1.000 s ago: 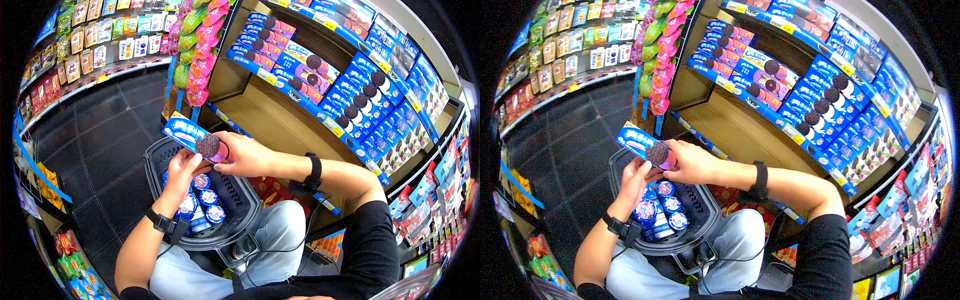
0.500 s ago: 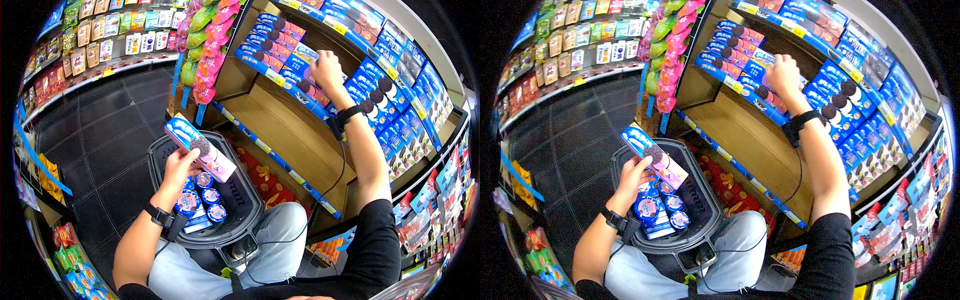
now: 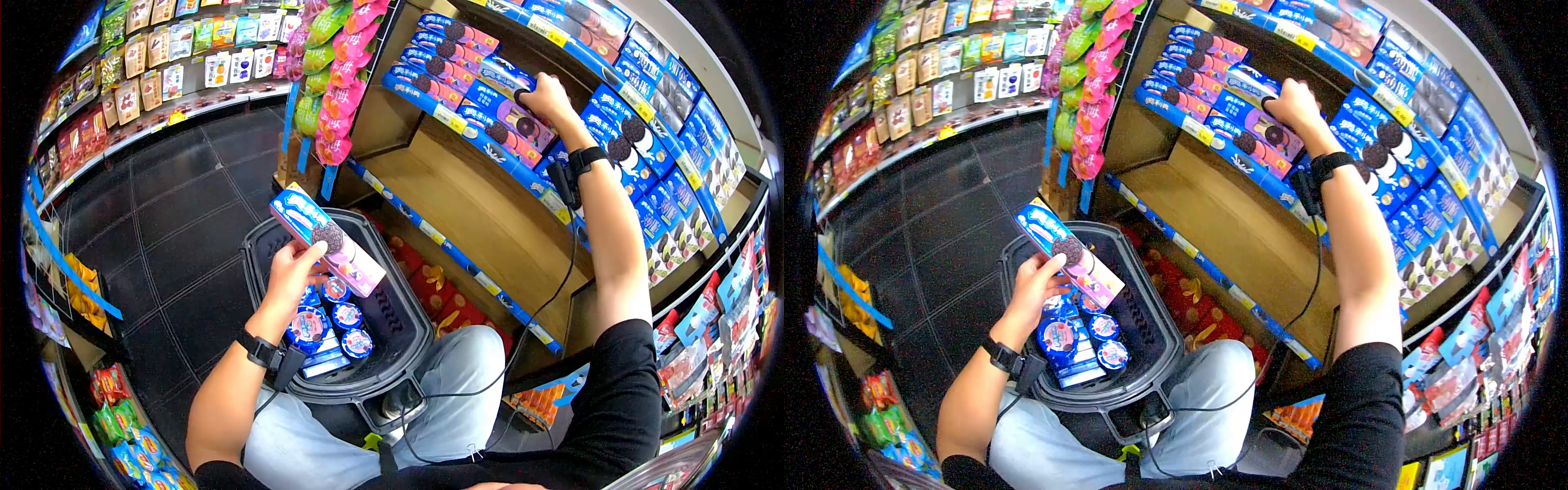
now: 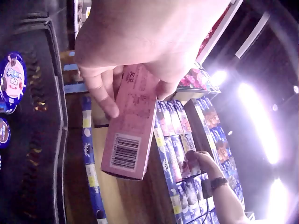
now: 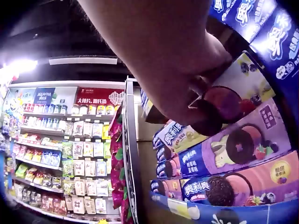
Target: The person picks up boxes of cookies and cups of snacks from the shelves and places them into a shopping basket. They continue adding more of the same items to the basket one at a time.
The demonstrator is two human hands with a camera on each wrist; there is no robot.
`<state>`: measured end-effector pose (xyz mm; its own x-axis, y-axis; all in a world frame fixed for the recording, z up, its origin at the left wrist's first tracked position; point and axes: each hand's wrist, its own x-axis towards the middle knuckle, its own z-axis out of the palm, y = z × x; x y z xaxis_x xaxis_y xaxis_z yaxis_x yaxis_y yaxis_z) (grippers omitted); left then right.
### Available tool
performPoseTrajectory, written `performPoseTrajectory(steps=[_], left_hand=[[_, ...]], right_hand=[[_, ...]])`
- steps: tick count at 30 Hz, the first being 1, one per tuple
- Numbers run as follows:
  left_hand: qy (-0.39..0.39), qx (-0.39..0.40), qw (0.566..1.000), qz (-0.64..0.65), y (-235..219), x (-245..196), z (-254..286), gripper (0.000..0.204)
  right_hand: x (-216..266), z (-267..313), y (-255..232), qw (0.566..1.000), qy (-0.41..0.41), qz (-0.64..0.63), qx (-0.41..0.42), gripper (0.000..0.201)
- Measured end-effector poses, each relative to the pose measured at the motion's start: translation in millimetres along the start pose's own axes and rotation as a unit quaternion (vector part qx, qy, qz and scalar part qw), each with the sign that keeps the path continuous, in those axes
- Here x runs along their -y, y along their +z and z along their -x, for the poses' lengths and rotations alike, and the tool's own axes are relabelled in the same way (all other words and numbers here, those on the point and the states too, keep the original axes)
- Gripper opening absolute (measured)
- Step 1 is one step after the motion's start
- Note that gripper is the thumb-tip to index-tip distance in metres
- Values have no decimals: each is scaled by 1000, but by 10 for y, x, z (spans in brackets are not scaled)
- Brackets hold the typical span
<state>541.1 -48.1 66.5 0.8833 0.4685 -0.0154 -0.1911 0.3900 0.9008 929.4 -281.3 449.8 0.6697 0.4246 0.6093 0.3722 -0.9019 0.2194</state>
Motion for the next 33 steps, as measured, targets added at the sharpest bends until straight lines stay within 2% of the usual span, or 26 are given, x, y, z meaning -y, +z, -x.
performPoseTrajectory(steps=[1, 5, 7, 9, 11, 13, 14, 15, 17, 18, 21, 22, 25, 26, 29, 33], left_hand=[[3, -6, 1000, -7, 3, 1, 0, 37], [14, -17, 1000, -21, -5, 2, -20, 41], [35, -13, 999, -29, -32, -18, -18, 43], [85, -4, 996, -16, -49, -20, -21, 46], [77, -42, 996, -24, -163, 66, -105, 43], [106, -96, 990, 2, -181, 64, -117, 38], [112, -119, 986, -12, -187, 42, -95, 39], [123, -138, 982, -25, -202, -2, -88, 39], [120, -136, 983, -40, -284, -2, -102, 40], [121, -141, 981, -54, -313, -4, -96, 40], [137, -146, 978, -63, -371, 50, -126, 41], [132, -147, 978, -63, -375, 68, -129, 41], [145, -134, 976, -87, -363, 83, -130, 40], [140, -132, 978, -83, -336, 64, -115, 40], [136, -125, 980, -71, -270, 131, -147, 40], [155, -110, 979, -74, -227, 218, -211, 39]], right_hand=[[35, 36, -27, 1000, 2, 0, 1, 63], [143, 170, -60, 986, -60, -53, -147, 69], [264, 232, -95, 966, -118, -94, -212, 69], [506, 506, -144, 945, -189, -136, -229, 71], [802, 945, -84, 925, -238, -246, -166, 63], [1102, 1541, 21, 891, -256, -374, -26, 60], [1209, 1788, 205, 867, -279, -412, 0, 63], [1385, 2181, 252, 881, -288, -375, -11, 61], [1620, 2789, 346, 818, -334, -451, 128, 59], [1677, 3019, 409, 789, -375, -459, 163, 63], [1818, 3486, 781, 720, -460, -410, 320, 64], [1851, 3620, 932, 704, -460, -390, 376, 64], [1991, 3929, 1466, 672, -505, -276, 466, 65], [2021, 4073, 1772, 669, -516, -257, 469, 66], [2319, 4389, 2258, 648, -546, -122, 517, 72], [2691, 4588, 2629, 614, -591, -93, 514, 75]])
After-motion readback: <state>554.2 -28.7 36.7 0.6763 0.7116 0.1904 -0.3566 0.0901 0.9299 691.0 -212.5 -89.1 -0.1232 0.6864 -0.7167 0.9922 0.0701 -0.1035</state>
